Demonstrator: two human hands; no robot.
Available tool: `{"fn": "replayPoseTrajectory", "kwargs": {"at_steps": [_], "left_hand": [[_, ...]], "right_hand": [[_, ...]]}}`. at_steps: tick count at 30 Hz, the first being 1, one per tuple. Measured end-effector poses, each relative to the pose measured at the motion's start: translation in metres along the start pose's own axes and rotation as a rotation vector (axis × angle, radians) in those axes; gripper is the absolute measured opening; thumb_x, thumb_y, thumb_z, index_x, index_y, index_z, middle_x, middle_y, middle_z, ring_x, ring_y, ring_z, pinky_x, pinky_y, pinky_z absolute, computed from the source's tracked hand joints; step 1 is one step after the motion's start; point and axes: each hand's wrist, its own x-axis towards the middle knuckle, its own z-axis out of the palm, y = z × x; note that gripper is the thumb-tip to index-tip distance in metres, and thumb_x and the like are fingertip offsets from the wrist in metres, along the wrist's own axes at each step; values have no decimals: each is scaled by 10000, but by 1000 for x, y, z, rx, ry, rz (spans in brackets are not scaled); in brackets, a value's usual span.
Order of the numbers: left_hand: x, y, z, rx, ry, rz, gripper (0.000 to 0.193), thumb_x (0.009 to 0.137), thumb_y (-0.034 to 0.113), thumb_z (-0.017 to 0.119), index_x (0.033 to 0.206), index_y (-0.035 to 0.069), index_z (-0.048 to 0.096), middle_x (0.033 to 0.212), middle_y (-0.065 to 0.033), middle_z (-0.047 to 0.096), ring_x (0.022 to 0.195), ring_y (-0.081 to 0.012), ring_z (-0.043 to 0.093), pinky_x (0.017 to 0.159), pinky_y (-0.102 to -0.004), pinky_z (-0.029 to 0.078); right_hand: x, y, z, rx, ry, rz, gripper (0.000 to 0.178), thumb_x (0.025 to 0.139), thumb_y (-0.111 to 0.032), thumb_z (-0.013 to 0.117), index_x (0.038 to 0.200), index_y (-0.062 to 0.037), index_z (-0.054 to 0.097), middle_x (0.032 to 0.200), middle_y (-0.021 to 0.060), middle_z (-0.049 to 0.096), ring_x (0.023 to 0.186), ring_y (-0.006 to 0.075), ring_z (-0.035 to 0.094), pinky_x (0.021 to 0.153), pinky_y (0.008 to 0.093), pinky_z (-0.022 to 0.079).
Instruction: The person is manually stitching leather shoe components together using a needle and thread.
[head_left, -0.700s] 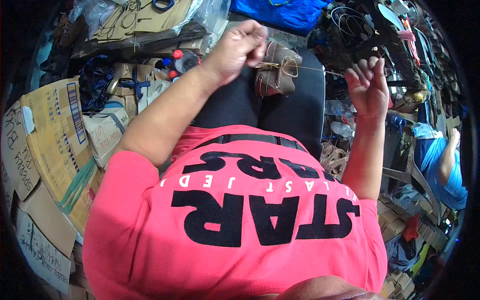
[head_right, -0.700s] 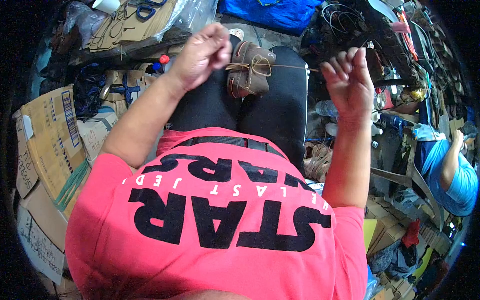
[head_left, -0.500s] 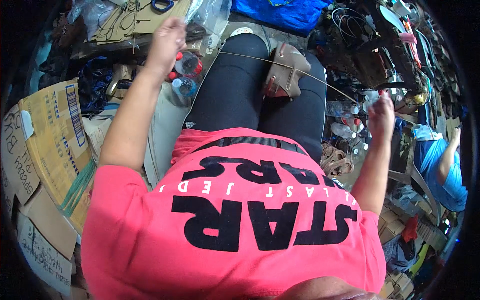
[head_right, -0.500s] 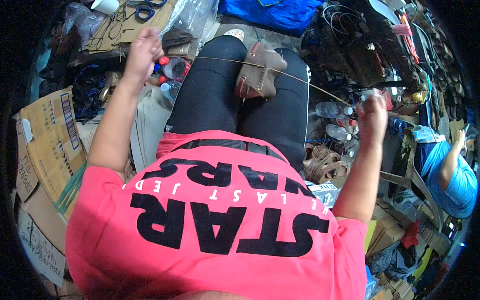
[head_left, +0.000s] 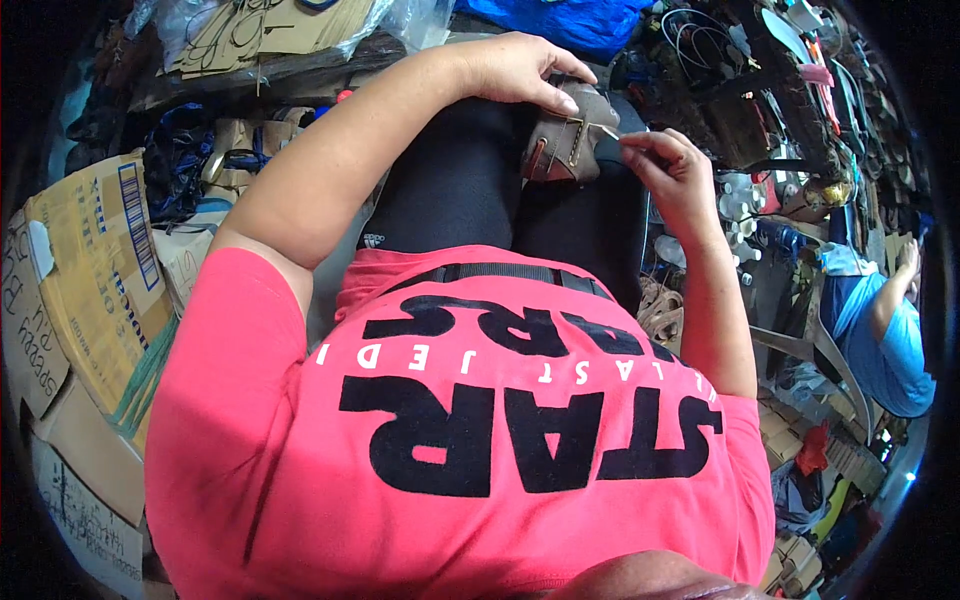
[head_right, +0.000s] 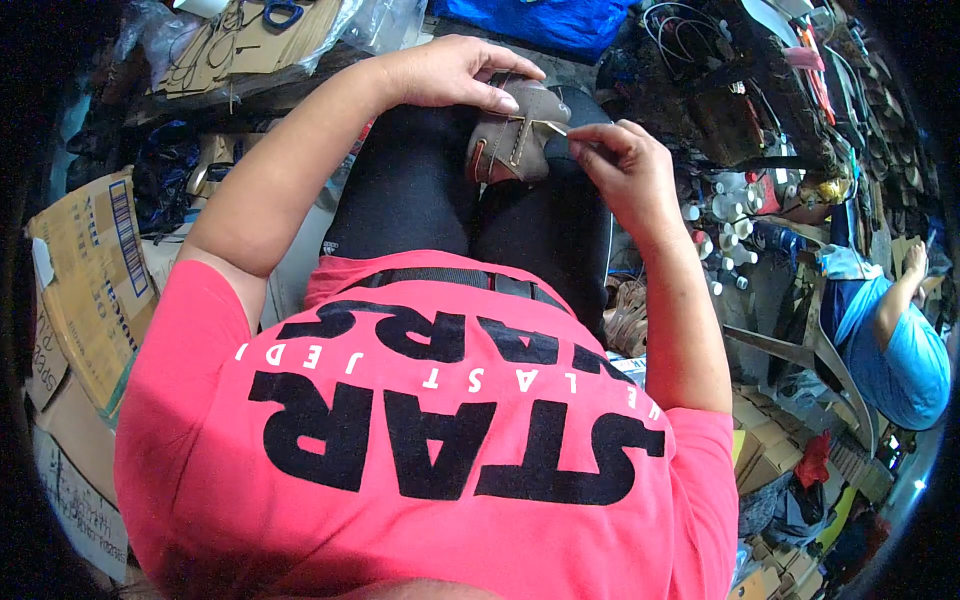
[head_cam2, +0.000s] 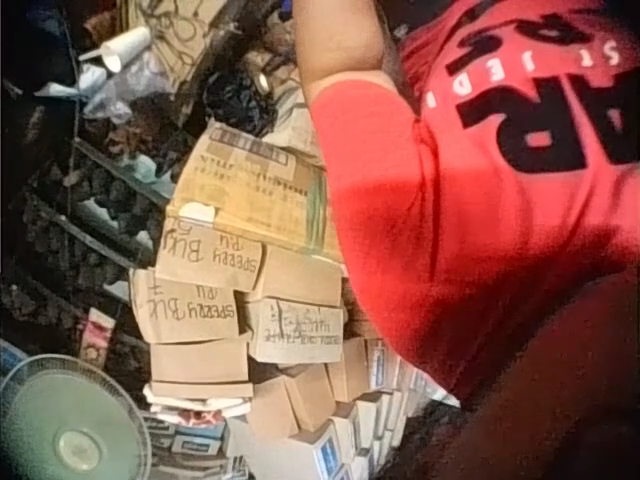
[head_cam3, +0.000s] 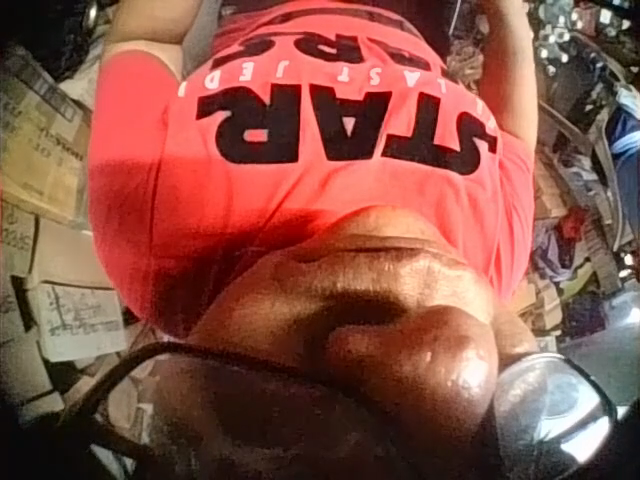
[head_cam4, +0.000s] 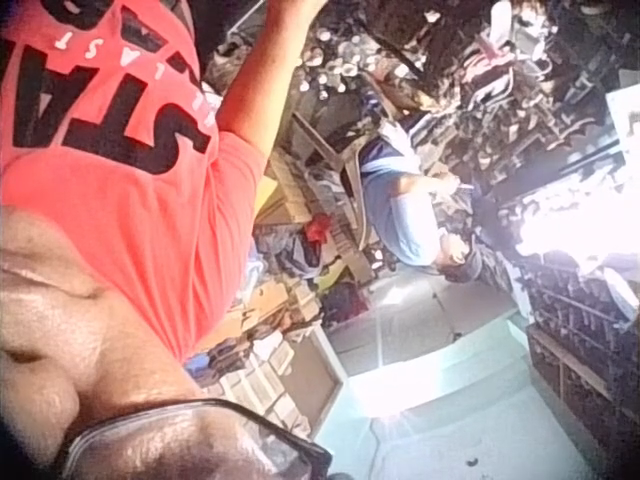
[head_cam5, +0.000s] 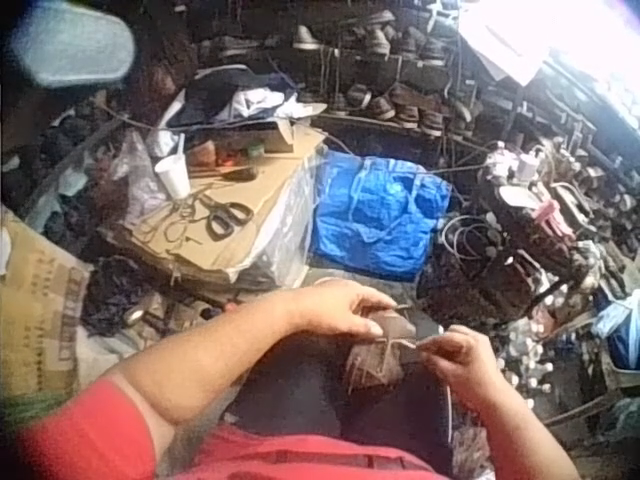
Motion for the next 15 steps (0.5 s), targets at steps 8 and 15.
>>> {"fn": "replayPoseTrajectory", "kwargs": {"at_steps": [8, 15], "left_hand": [[3, -1, 0, -79, -28, -26, 578, 764, 406, 760, 1249, 118, 630, 1107, -130, 688, 1026, -249, 649, 933, -348, 482], [2, 8, -7, -34, -61, -61, 513, 801, 353, 730, 1243, 114, 631, 1164, -129, 669, 1086, -251, 625, 967, -348, 460]], "right_hand": [[13, -5, 1, 5, -3, -61, 157, 833, -122, 718, 981, -72, 736, 825, 75, 648, 760, 158, 624, 683, 282, 477], [17, -10, -4, -24, -57, -12, 137, 870, -65, 679, 997, -32, 719, 858, 42, 627, 808, 98, 581, 707, 253, 460]]}}
